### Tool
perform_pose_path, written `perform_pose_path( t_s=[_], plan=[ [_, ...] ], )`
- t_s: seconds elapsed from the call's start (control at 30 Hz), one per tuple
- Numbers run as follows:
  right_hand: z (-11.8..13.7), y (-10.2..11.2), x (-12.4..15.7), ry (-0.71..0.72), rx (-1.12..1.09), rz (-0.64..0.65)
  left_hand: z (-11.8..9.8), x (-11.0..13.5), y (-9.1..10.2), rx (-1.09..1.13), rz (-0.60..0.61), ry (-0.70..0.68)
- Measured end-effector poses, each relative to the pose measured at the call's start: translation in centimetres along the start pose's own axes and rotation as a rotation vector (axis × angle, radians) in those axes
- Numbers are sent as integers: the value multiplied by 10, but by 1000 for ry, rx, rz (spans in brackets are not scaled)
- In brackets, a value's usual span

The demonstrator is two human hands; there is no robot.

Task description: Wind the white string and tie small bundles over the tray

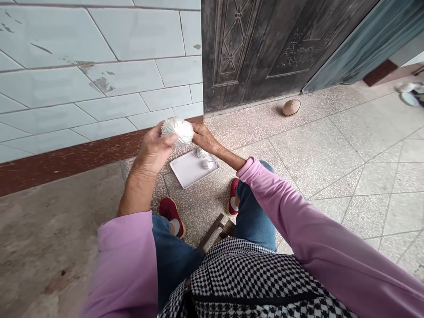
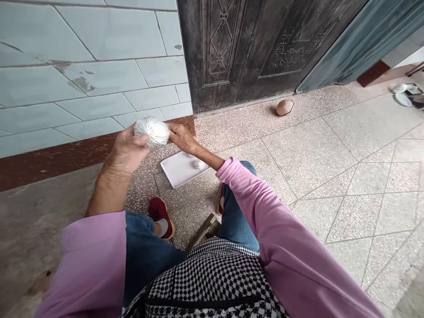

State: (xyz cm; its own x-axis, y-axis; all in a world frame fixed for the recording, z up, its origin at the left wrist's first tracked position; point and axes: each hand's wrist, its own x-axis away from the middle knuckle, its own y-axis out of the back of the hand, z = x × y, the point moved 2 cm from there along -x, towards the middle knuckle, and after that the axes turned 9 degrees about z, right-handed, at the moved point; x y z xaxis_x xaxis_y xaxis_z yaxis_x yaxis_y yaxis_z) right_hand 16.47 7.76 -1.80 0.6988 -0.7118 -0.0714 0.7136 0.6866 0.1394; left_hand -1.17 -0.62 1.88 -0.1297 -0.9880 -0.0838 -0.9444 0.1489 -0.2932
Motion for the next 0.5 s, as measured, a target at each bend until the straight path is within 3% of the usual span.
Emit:
perform_pose_path(
  t_s=[0.1,0.2,0.37,0.5],
  plan=[
    [3,-7,7,-1,103,-3,3,-9,10,8,-60,-65],
    [9,-16,15,-3,170,85,6,-16,22,-35,-124,-112],
    [27,-26,26,1,161,197,17,-18,38,-131,-271,-61],
    [43,-17,32,-13,87,129,25,-16,40,-239,-234,-23]
  ],
)
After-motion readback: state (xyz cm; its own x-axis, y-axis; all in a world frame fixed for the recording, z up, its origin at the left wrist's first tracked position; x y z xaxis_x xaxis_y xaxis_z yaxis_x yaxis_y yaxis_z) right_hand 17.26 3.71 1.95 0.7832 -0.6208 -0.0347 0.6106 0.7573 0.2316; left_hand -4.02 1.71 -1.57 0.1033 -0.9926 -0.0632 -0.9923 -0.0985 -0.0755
